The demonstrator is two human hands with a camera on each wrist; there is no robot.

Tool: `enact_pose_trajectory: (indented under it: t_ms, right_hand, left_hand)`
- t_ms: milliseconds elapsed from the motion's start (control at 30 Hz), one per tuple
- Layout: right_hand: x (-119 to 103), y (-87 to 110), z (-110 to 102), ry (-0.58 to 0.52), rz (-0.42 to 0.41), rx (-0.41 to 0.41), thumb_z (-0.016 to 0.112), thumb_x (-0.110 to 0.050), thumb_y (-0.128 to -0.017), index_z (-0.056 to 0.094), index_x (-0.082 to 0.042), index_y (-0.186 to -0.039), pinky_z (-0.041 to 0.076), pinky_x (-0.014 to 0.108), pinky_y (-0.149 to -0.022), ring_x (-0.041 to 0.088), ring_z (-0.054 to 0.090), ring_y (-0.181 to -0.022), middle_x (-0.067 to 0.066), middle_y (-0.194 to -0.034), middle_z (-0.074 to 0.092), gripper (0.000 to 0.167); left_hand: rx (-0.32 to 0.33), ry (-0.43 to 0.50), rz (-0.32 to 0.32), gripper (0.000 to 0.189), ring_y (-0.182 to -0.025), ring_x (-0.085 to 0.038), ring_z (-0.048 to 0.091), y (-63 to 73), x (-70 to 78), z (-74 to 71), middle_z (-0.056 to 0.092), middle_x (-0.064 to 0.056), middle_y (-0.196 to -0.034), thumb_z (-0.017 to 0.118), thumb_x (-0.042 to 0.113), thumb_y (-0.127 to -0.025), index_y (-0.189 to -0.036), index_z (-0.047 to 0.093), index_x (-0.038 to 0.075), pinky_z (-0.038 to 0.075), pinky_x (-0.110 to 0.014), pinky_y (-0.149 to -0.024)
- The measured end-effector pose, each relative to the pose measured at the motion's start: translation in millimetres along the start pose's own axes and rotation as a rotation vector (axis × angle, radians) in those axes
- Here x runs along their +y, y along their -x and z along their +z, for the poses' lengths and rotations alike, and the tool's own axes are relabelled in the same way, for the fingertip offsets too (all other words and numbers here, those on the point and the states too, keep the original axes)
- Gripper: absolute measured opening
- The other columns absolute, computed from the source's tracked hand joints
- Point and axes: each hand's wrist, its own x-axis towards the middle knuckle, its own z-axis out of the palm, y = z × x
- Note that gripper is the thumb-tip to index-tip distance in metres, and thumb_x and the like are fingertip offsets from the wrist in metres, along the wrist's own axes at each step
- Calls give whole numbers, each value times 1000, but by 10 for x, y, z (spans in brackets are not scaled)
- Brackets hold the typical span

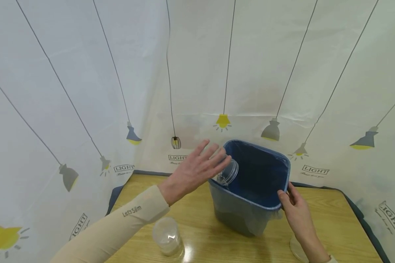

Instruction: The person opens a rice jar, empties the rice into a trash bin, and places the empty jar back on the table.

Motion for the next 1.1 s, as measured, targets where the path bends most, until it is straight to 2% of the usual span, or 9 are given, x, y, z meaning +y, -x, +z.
enact_pose_trajectory:
  t_ms: [200,333,467,633,733,867,1100]
  right_hand:
    - [-9,-9,-1,12,8,-5,44,-37,-111,7,3,-163,40,1,-82,44,29,-149,30,-166,18,75]
    - [-6,-1,6,9,-1,7,44,-37,-111,9,3,-163,41,2,-82,44,31,-148,30,-165,21,74]
    - [-3,7,14,6,-16,20,45,-37,-111,12,4,-163,42,2,-83,44,34,-146,30,-164,24,74]
    - [-18,21,25,11,-26,28,45,-38,-111,14,4,-163,43,3,-83,43,36,-145,30,-163,27,73]
    - [-26,21,28,14,-29,31,45,-38,-111,15,4,-162,45,4,-84,39,38,-144,30,-163,28,73]
    - [-19,8,19,13,-21,30,45,-37,-111,15,4,-163,46,6,-84,33,41,-142,30,-163,28,72]
    - [-12,-17,27,-2,-2,5,45,-35,-111,11,5,-163,46,6,-83,41,36,-145,31,-164,23,73]
  left_hand:
    - [-9,-113,40,96,-144,-33,36,9,20,-7,38,-10,-157,86,31,-83,-161,31,18,19,-55,-123]
    - [-2,-167,56,91,-143,-32,37,1,47,-8,38,-10,-156,82,30,-87,-161,31,18,20,-55,-123]
    - [4,-170,63,85,-141,-32,38,-14,79,-5,39,-11,-154,79,28,-90,-160,33,19,21,-56,-123]
    - [21,-181,52,86,-142,-32,37,-17,86,-20,38,-12,-155,79,30,-88,-159,33,18,21,-56,-123]
    - [5,-173,46,92,-143,-33,36,-12,83,-14,38,-12,-155,82,33,-85,-160,32,17,19,-57,-123]
    - [5,-174,54,92,-144,-32,36,-25,83,8,37,-12,-156,81,35,-86,-160,30,17,19,-56,-123]
    - [17,-180,51,96,-144,-33,36,-7,92,46,36,-12,-157,83,40,-84,-160,30,17,20,-56,-123]
